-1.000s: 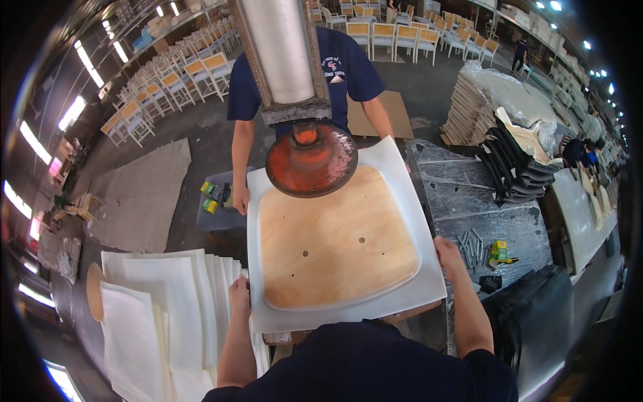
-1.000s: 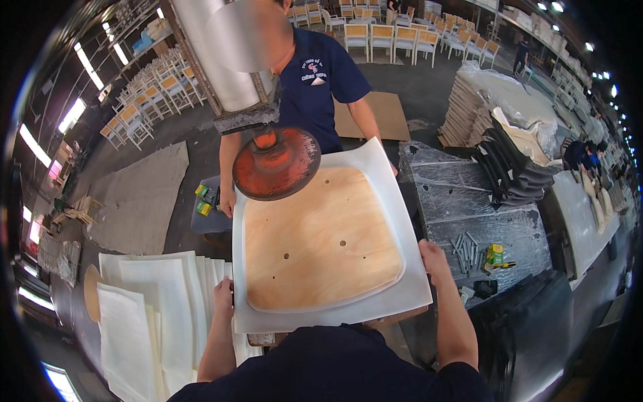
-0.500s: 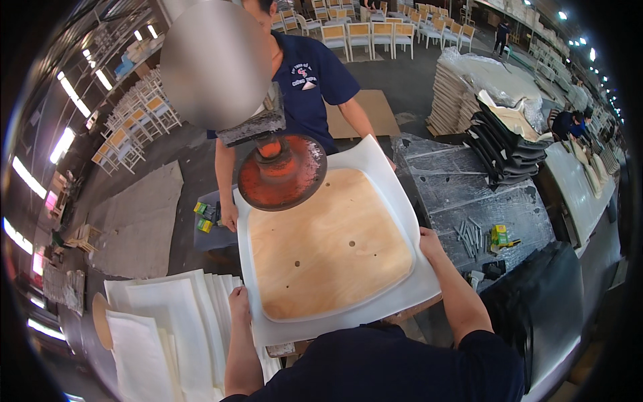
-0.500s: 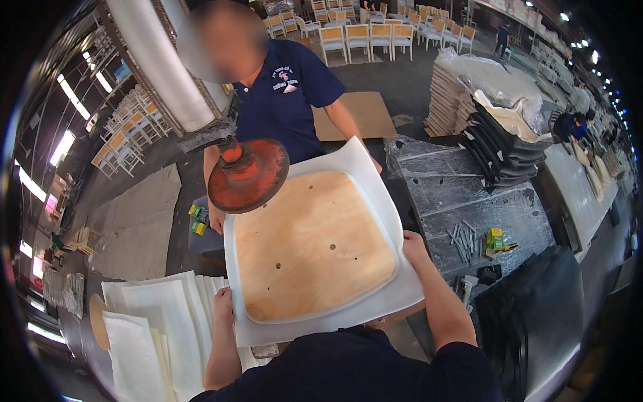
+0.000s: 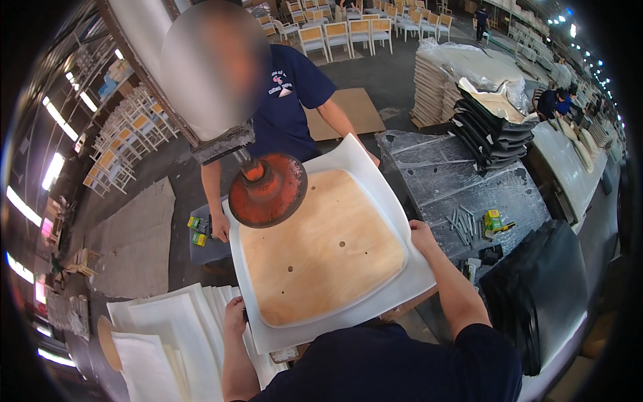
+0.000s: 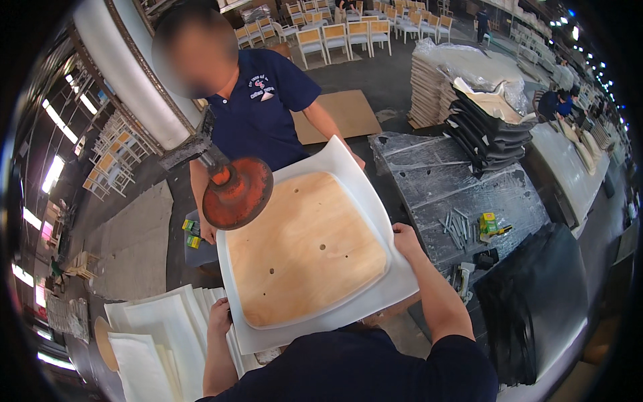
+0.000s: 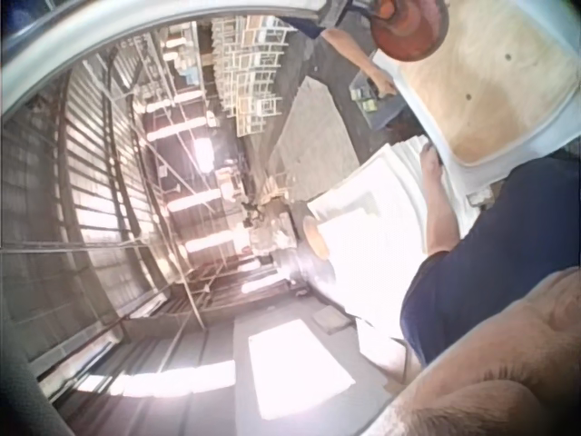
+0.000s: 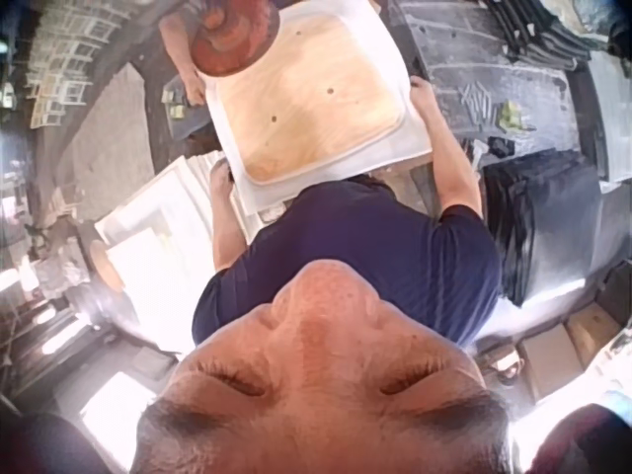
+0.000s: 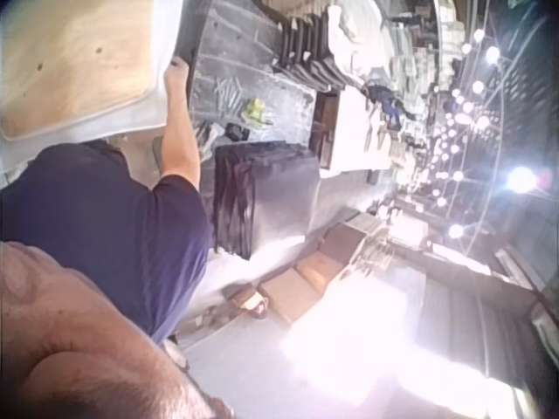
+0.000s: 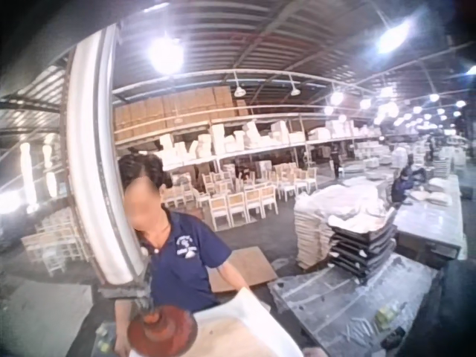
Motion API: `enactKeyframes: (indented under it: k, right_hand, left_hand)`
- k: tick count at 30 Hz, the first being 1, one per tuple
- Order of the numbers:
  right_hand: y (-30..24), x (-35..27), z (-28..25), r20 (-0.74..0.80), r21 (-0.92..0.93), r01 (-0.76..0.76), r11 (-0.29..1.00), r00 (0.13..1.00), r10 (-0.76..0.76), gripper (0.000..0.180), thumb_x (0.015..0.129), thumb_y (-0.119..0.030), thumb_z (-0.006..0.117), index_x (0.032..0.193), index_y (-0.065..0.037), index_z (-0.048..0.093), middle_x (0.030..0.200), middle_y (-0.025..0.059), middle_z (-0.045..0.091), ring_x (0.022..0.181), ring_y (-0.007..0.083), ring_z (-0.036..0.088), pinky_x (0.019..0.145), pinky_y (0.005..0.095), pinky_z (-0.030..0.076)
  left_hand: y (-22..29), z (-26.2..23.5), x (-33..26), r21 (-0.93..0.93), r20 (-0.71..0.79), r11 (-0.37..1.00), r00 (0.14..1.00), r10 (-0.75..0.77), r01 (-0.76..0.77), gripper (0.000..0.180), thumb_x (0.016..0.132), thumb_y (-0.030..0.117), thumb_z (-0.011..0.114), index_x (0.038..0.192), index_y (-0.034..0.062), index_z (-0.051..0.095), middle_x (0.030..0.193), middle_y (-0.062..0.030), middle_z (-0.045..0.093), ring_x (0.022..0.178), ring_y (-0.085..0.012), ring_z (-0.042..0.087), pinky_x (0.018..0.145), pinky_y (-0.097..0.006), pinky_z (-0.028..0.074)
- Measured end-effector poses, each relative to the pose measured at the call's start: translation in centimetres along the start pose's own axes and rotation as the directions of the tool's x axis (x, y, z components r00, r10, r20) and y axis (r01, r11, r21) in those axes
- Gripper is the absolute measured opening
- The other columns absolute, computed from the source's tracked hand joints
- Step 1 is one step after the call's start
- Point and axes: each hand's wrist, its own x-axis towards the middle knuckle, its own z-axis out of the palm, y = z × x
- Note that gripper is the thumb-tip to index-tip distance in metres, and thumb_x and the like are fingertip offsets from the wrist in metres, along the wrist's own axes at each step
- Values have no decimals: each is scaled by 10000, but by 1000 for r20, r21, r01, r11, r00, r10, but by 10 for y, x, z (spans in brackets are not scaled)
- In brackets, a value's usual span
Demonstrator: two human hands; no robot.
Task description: The person places white foam sheets onto a wooden chair seat base, then uses a pneumatic staple gun to attach the foam to the underside of the seat. A coworker assists by holding the seat and later placing a black upholstered cover over the foam. The process is repeated for multiple seats.
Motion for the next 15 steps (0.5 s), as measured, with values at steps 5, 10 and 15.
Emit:
enactKeyframes:
  k: [5, 10, 15]
  right_hand:
    - [3, 4, -4, 54, -28, -93, 995, 994, 94, 134, 922, -122, 816, 1017, -28, 800, 972, 76, 806, 861, 145, 721, 796, 317, 576]
    - [-5, 15, 2, 87, -40, -149, 988, 985, 152, 286, 935, -225, 831, 1132, -18, 819, 1028, 95, 818, 915, 171, 750, 827, 330, 589]
    - [-27, 41, 7, 78, -31, -197, 980, 977, 199, 416, 944, -296, 821, 1189, 40, 802, 1055, 123, 827, 976, 191, 769, 885, 366, 598]
  left_hand:
    - [8, -10, 6, 75, 89, 994, 993, -81, 74, 192, 1040, 158, 715, 1173, 23, 680, 855, -43, 712, 673, -156, 657, 625, -341, 572]
    - [11, -9, 16, 253, 25, 967, 999, -40, 32, 229, 1073, 281, 701, 1053, 54, 685, 698, 13, 630, 514, -118, 561, 462, -316, 452]
    - [9, 6, 22, 316, -75, 949, 997, 1, 23, 355, 1104, 379, 659, 945, 62, 673, 674, 6, 614, 495, -117, 539, 428, -316, 385]
